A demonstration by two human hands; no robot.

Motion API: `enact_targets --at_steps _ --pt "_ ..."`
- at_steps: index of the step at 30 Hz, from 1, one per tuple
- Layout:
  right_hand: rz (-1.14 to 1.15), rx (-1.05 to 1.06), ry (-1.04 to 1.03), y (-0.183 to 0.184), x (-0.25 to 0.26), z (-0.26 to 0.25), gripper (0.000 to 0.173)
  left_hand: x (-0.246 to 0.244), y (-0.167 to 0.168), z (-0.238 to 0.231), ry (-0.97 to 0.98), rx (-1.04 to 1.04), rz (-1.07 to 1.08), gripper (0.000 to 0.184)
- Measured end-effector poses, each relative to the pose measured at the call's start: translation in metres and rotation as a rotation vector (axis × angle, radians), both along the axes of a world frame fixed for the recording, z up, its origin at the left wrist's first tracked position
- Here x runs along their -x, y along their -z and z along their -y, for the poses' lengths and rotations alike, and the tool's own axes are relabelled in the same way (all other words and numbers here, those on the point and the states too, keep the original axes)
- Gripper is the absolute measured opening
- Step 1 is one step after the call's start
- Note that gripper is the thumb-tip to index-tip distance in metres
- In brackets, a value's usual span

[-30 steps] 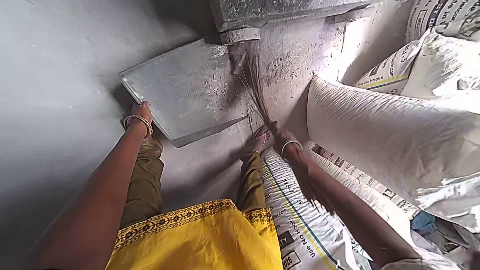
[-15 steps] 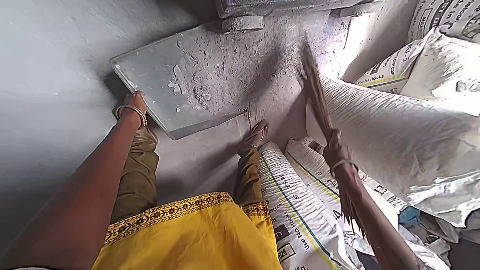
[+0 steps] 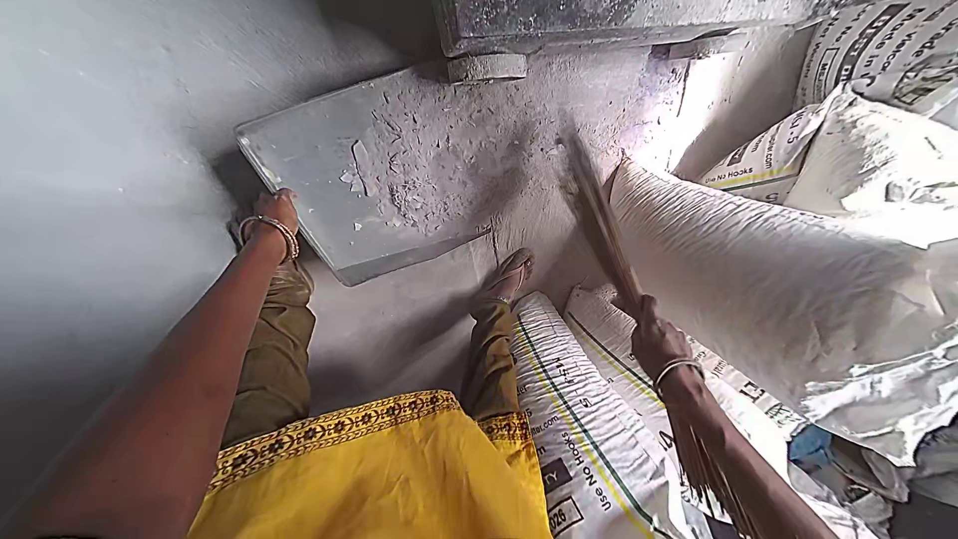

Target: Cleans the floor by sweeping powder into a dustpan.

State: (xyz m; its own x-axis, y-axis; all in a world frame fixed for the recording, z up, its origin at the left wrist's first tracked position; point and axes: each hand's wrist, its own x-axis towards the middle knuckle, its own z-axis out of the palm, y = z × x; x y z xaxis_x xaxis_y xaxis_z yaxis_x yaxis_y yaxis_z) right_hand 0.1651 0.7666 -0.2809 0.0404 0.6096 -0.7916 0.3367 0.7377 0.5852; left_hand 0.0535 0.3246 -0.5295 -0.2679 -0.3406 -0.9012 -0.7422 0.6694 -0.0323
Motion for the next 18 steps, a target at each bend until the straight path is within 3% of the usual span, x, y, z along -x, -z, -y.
enact_targets --at_steps 2,4,6,7,10,14,16,18 --pt "-0.141 -0.094 0.055 0.026 0.008 -0.036 0.066 0.001 0.001 -0.002 -0.046 0.004 -0.009 0.052" --pt "-0.232 -0.068 0.126 0.071 0.011 -0.057 0.058 -0.003 0.004 0.001 -0.061 0.005 -0.026 0.053" --pt "-0.252 0.072 0.184 0.112 0.008 -0.034 0.051 -0.002 0.007 0.001 -0.058 -0.007 -0.038 0.054" --pt "-0.181 0.136 0.181 0.124 0.014 -0.007 0.058 -0.001 0.009 0.004 -0.059 -0.015 -0.051 0.054" --pt "0.018 0.223 0.143 0.097 0.002 0.048 0.079 -0.006 0.005 0.001 -0.098 -0.031 -0.056 0.051" --pt "0.04 0.093 0.152 0.026 -0.033 0.044 0.068 0.0 -0.003 -0.001 -0.034 -0.02 -0.014 0.048" --pt "-0.023 -0.064 0.224 0.026 -0.054 0.03 0.066 0.001 -0.005 -0.006 -0.076 -0.015 0.0 0.05" --pt "-0.083 -0.11 0.326 0.057 -0.066 0.024 0.07 -0.002 -0.001 -0.003 -0.111 -0.011 -0.021 0.052"
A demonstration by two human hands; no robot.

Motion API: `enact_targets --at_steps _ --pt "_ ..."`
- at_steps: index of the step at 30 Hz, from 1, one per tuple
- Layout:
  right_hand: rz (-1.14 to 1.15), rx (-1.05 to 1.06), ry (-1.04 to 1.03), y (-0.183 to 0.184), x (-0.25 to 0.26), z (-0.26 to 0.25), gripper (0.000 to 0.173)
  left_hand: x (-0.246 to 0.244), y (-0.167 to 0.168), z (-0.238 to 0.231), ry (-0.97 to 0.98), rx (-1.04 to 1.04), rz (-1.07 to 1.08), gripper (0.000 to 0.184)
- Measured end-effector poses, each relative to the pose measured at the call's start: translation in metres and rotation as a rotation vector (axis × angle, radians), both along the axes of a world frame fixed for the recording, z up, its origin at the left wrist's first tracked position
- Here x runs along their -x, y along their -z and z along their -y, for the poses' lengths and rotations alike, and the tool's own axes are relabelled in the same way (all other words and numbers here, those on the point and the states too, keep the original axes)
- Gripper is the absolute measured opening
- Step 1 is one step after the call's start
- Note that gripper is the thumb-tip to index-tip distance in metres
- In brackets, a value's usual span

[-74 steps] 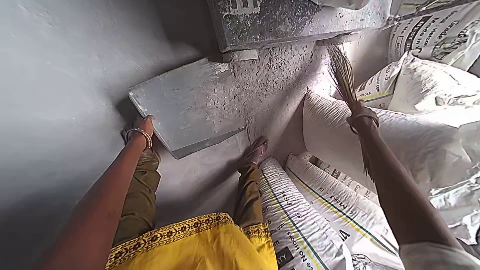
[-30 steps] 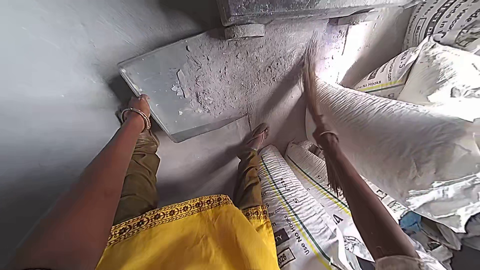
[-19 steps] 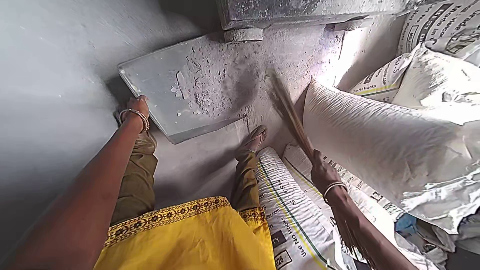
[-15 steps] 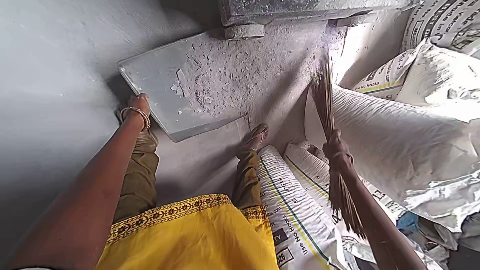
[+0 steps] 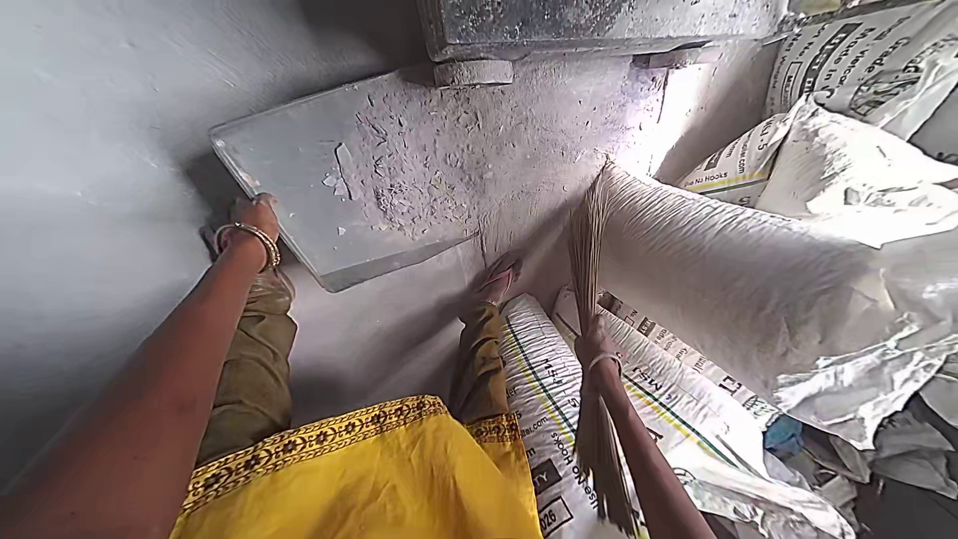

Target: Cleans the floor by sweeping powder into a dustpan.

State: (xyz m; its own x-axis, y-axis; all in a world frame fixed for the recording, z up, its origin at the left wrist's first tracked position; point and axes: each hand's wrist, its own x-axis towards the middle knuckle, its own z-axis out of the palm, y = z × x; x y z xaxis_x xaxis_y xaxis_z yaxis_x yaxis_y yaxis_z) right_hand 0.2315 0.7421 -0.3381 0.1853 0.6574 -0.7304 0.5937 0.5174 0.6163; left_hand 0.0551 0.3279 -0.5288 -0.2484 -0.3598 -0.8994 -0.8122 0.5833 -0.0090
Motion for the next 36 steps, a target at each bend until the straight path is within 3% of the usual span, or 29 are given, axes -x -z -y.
enact_targets --at_steps 2,4,6,8,13,16,19,22,25,28,32,36 --pt "-0.022 0.143 0.05 0.037 0.006 0.032 0.069 -0.001 0.003 0.002 -0.014 0.005 -0.012 0.053" --pt "-0.041 0.357 0.076 0.054 0.024 0.096 0.066 -0.003 0.011 0.007 -0.078 0.01 -0.027 0.055" --pt "0.005 0.509 0.099 0.044 0.031 0.149 0.075 -0.009 0.019 0.009 -0.082 0.01 -0.021 0.054" --pt "0.025 0.589 0.137 0.018 0.043 0.169 0.078 -0.005 0.014 0.006 -0.081 0.023 -0.026 0.054" --pt "0.176 0.519 0.086 -0.063 0.039 0.13 0.068 0.002 0.002 0.002 0.014 0.001 -0.008 0.052" --pt "0.237 0.336 -0.026 -0.092 0.04 0.092 0.063 0.005 -0.003 0.001 0.008 -0.013 -0.008 0.051" --pt "0.085 0.124 -0.19 -0.064 0.05 0.034 0.064 0.005 -0.005 -0.001 -0.014 -0.036 -0.006 0.051" --pt "-0.053 0.157 -0.245 0.023 0.062 -0.005 0.071 0.006 -0.014 -0.003 -0.058 -0.099 -0.01 0.051" --pt "-0.014 0.445 -0.151 0.069 0.065 0.067 0.074 0.001 0.009 0.009 -0.149 -0.101 -0.058 0.051" --pt "0.067 0.671 -0.097 0.055 0.055 0.13 0.084 0.003 0.004 0.003 -0.128 -0.083 -0.036 0.05" --pt "0.127 0.745 -0.133 0.031 0.053 0.136 0.083 0.002 0.005 0.006 -0.091 -0.076 -0.033 0.05" --pt "0.211 0.619 -0.221 -0.017 0.064 0.117 0.071 0.003 0.009 0.008 -0.037 -0.069 -0.019 0.049"
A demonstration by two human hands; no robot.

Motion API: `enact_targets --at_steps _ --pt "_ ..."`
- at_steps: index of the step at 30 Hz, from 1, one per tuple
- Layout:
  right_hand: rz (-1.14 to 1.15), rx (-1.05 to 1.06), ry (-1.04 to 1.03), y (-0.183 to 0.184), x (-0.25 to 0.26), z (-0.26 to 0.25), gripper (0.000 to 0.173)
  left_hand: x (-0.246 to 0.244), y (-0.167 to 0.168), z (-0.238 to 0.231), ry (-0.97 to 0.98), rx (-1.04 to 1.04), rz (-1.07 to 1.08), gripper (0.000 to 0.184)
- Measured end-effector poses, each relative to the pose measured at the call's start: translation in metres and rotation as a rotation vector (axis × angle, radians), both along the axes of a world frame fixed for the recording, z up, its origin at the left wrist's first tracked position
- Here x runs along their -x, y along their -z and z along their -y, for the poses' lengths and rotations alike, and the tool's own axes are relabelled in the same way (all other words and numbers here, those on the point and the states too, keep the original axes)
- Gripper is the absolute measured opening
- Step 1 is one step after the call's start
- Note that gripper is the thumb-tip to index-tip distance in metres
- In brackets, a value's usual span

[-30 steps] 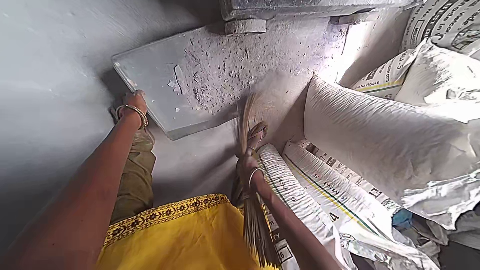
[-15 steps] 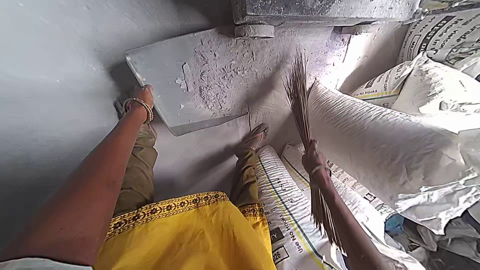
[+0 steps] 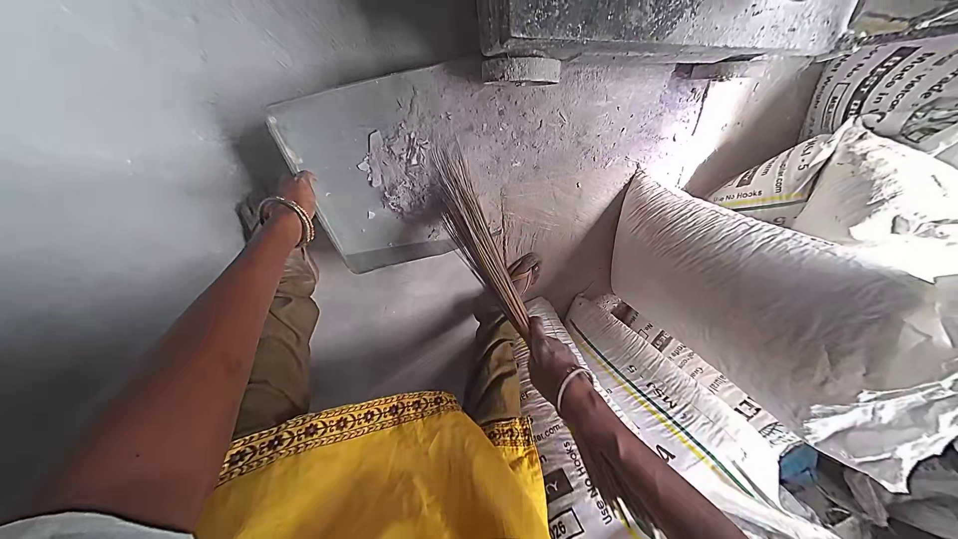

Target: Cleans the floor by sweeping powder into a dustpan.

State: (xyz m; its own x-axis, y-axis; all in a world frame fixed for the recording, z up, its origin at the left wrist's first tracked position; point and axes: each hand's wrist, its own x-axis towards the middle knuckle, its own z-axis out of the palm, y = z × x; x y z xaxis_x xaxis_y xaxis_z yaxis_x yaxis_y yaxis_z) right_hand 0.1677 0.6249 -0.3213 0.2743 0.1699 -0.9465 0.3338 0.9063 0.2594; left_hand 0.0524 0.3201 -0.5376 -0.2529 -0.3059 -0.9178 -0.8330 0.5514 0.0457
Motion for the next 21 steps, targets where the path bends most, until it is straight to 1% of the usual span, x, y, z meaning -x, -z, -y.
enact_targets --at_steps 3,5,6,7,9,11,12,13,15,17,19,20,21 --pt "-0.03 -0.175 -0.109 -0.037 -0.001 -0.032 0.062 0.002 -0.001 0.003 0.082 -0.011 0.022 0.047" --pt "-0.154 -0.333 -0.163 -0.043 0.003 -0.068 0.059 0.002 0.002 0.005 0.186 -0.031 0.032 0.043" --pt "-0.238 -0.41 -0.177 -0.035 0.01 -0.088 0.057 0.002 0.003 0.005 0.206 -0.042 0.034 0.042" --pt "-0.308 -0.466 -0.171 -0.021 0.022 -0.107 0.06 0.003 0.003 0.005 0.223 -0.048 0.035 0.041" --pt "-0.371 -0.472 -0.161 0.023 0.049 -0.127 0.065 0.001 0.002 0.004 0.159 -0.047 0.032 0.042" --pt "-0.351 -0.335 -0.137 0.065 0.053 -0.115 0.072 0.003 -0.001 0.0 0.027 -0.023 0.018 0.046" --pt "-0.306 -0.251 -0.126 0.075 0.05 -0.097 0.074 0.006 -0.002 -0.001 -0.012 -0.024 0.008 0.047" --pt "-0.243 -0.176 -0.148 0.074 0.045 -0.078 0.075 0.004 -0.003 0.001 -0.042 -0.019 0.015 0.048" --pt "-0.159 -0.099 -0.201 0.054 0.034 -0.062 0.073 -0.002 0.001 0.003 -0.056 -0.003 0.031 0.052" --pt "-0.129 -0.1 -0.251 0.022 0.029 -0.065 0.069 0.0 0.004 0.002 -0.005 0.008 0.032 0.052" --pt "-0.136 -0.164 -0.283 -0.01 0.023 -0.074 0.066 0.001 0.005 0.002 0.061 -0.025 0.036 0.048" --pt "-0.16 -0.22 -0.279 -0.02 0.019 -0.08 0.063 0.001 0.004 0.004 0.108 -0.044 0.042 0.045" --pt "-0.2 -0.291 -0.255 -0.023 0.015 -0.088 0.059 0.001 0.004 0.004 0.114 -0.056 0.048 0.044"
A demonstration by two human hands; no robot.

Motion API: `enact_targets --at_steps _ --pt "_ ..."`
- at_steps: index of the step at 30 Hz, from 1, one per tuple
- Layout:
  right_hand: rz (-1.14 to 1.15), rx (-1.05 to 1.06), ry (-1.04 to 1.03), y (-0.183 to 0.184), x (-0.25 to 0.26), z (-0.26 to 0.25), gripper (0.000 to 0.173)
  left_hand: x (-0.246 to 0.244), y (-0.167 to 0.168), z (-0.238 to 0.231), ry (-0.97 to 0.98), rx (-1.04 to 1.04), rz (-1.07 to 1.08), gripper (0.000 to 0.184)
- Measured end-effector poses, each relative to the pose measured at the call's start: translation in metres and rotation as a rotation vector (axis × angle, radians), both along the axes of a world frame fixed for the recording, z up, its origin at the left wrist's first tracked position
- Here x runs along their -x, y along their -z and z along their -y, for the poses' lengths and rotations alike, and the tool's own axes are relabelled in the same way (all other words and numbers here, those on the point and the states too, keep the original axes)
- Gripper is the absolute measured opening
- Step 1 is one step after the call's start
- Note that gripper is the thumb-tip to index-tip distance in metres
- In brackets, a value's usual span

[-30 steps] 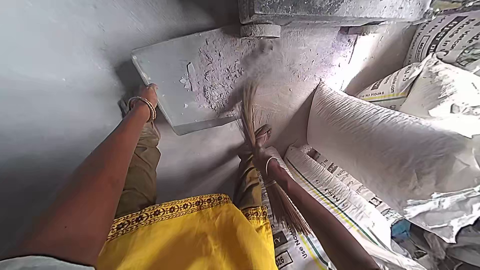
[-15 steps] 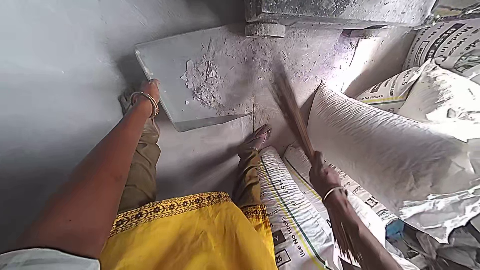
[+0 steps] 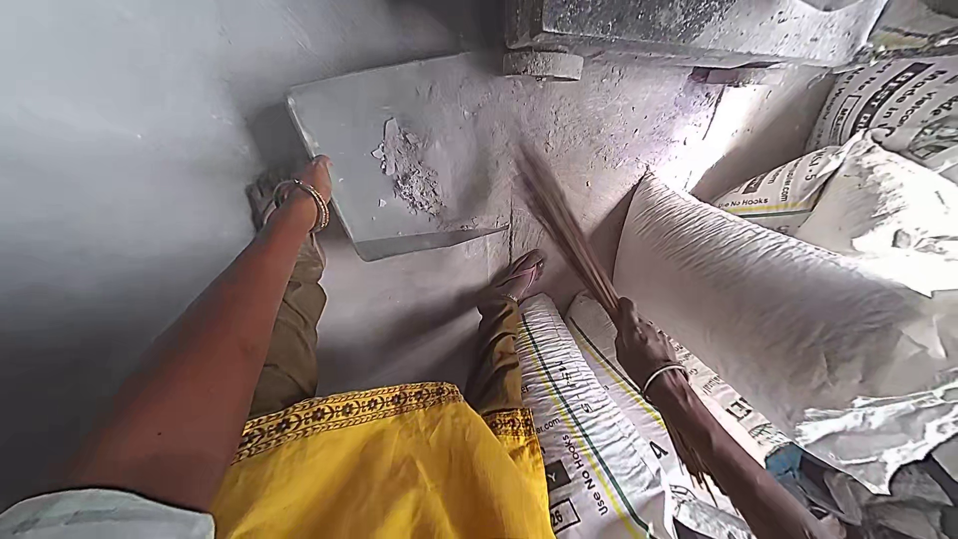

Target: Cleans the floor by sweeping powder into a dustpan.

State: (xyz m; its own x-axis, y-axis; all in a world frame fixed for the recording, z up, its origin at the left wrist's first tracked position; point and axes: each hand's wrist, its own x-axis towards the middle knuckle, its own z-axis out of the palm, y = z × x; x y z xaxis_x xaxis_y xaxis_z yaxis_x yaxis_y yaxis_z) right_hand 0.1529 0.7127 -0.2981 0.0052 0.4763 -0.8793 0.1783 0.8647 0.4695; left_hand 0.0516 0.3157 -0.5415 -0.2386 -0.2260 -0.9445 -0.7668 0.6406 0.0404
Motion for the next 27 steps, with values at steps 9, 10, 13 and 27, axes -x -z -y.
enact_targets --at_steps 9,10,13,27 --pt "0.102 0.227 0.235 0.096 0.001 0.085 0.083 -0.003 0.005 0.001 -0.088 0.013 -0.018 0.05" --pt "0.133 0.252 0.231 0.084 -0.002 0.091 0.082 -0.002 0.004 0.001 -0.095 0.023 -0.015 0.05" --pt "0.155 0.218 0.183 0.027 -0.011 0.068 0.068 0.002 -0.002 -0.002 -0.084 0.014 -0.013 0.05" --pt "0.165 0.2 0.135 0.041 -0.016 0.055 0.073 0.003 -0.014 -0.007 -0.092 0.045 0.009 0.051"
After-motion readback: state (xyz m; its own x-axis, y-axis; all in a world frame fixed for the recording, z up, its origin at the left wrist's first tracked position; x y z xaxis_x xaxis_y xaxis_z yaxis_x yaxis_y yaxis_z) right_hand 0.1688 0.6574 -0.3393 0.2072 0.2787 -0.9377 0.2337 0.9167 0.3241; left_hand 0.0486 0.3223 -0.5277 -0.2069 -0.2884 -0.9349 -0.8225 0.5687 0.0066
